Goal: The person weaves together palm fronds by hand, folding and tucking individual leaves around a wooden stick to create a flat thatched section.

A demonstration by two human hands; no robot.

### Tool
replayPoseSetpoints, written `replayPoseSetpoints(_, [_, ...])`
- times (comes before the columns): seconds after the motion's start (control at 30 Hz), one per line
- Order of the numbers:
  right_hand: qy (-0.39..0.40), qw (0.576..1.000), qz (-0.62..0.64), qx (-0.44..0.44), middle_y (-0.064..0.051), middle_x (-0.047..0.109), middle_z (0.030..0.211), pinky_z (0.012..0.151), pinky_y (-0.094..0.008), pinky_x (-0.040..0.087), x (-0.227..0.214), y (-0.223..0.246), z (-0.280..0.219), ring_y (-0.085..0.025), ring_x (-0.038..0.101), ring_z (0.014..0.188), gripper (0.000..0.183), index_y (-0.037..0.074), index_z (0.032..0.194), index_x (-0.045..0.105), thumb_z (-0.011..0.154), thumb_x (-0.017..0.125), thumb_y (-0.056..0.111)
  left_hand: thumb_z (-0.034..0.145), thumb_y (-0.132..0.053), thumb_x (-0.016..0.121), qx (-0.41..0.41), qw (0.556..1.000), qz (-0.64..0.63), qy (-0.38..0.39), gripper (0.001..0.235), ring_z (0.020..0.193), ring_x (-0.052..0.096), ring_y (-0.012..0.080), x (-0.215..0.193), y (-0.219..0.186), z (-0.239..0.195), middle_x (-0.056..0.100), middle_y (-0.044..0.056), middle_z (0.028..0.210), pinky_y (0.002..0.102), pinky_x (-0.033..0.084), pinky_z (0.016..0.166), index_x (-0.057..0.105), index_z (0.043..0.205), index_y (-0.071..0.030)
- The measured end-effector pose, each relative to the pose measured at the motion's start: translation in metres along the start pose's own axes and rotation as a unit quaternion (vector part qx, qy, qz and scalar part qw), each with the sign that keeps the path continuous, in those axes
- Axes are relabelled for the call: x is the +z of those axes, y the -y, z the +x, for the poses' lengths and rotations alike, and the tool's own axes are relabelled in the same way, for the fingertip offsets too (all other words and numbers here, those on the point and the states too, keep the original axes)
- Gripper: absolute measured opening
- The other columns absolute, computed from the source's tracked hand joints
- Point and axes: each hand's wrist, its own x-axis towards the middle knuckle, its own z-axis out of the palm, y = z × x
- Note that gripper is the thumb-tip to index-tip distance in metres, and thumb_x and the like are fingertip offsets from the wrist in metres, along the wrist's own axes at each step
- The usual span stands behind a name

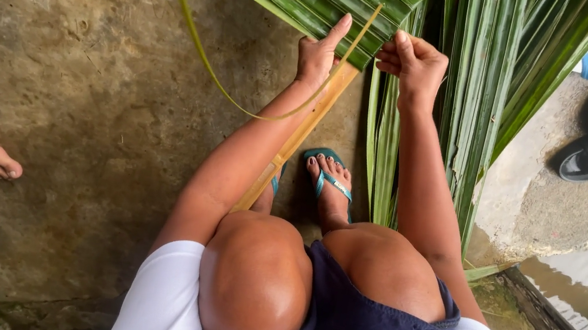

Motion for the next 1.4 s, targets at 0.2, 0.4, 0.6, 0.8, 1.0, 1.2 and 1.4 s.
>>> replayPoseSetpoints(0.2, [0.035, 0.999, -0.024, -0.010, -0.012, 0.076, 0.073, 0.053, -0.027, 0.068, 0.011, 0.002, 0.003, -0.018, 0.075, 0.060, 0.019, 0.001, 0.086, 0.076, 0.093, 0.079, 0.019, 0.064, -0.048, 0.086, 0.030, 0.999, -0.024, -0.013, 0.063, 0.046, 0.034, 0.0097, -0.005, -0.014, -0.016, 0.034, -0.007, 0.049, 0.032, 0.032, 0.045, 0.030, 0.049, -0.022])
replayPoseSetpoints(0.4, [0.081, 0.994, -0.025, 0.065, -0.013, 0.072, 0.068, 0.050, -0.024, 0.066, 0.009, 0.003, 0.009, -0.017, 0.071, 0.053, 0.024, -0.001, 0.082, 0.073, 0.093, 0.080, 0.019, 0.069, -0.054, 0.081, 0.054, 0.998, 0.032, 0.004, 0.065, 0.031, 0.042, 0.0122, -0.010, 0.011, 0.000, 0.039, -0.002, 0.034, 0.028, 0.042, 0.044, 0.040, 0.035, -0.017])
replayPoseSetpoints(0.6, [0.098, 0.982, 0.007, 0.161, -0.005, 0.072, 0.093, 0.047, -0.025, 0.060, 0.019, -0.002, 0.027, -0.015, 0.071, 0.079, 0.020, 0.014, 0.081, 0.061, 0.092, 0.078, 0.015, 0.068, -0.033, 0.088, -0.043, 0.990, -0.135, 0.026, 0.048, 0.031, 0.041, 0.0101, -0.009, -0.022, -0.023, 0.042, -0.002, 0.038, 0.028, 0.031, 0.031, 0.055, 0.042, -0.010])
replayPoseSetpoints(0.8, [0.096, 0.988, 0.029, 0.116, 0.002, 0.071, 0.077, 0.055, -0.026, 0.054, 0.026, -0.011, 0.032, -0.011, 0.065, 0.068, 0.010, 0.018, 0.076, 0.067, 0.083, 0.074, 0.015, 0.057, -0.030, 0.092, -0.155, 0.973, -0.169, 0.016, 0.049, 0.061, 0.062, 0.0128, -0.006, -0.017, -0.013, 0.064, 0.005, 0.079, 0.024, 0.042, 0.039, 0.060, 0.087, -0.010])
replayPoseSetpoints(1.0, [0.107, 0.992, 0.031, 0.056, 0.003, 0.066, 0.071, 0.043, -0.022, 0.038, 0.025, -0.014, 0.023, -0.008, 0.054, 0.055, 0.011, 0.015, 0.078, 0.067, 0.086, 0.073, 0.014, 0.065, -0.039, 0.088, -0.071, 0.991, -0.053, 0.102, 0.032, 0.058, 0.067, 0.0122, -0.020, -0.033, -0.027, 0.077, 0.005, 0.070, 0.027, 0.055, 0.060, 0.082, 0.075, -0.009])
replayPoseSetpoints(1.2, [0.065, 0.995, -0.005, 0.080, 0.004, 0.069, 0.076, 0.049, -0.022, 0.039, 0.030, -0.008, 0.016, -0.007, 0.056, 0.064, 0.016, 0.019, 0.074, 0.066, 0.085, 0.077, 0.020, 0.068, -0.020, 0.090, -0.048, 0.985, -0.156, 0.056, 0.027, 0.036, 0.051, 0.0115, -0.012, -0.037, -0.036, 0.059, 0.000, 0.044, 0.029, 0.045, 0.040, 0.071, 0.053, -0.007])
replayPoseSetpoints(1.4, [0.035, 0.984, 0.027, 0.173, -0.003, 0.071, 0.079, 0.061, -0.028, 0.054, 0.041, -0.001, 0.026, -0.014, 0.067, 0.068, 0.033, 0.009, 0.087, 0.057, 0.078, 0.087, 0.021, 0.066, -0.018, 0.091, -0.053, 0.983, -0.173, 0.042, 0.022, 0.061, 0.069, 0.0141, -0.003, -0.023, -0.031, 0.078, 0.007, 0.075, 0.029, 0.049, 0.046, 0.082, 0.080, -0.003])
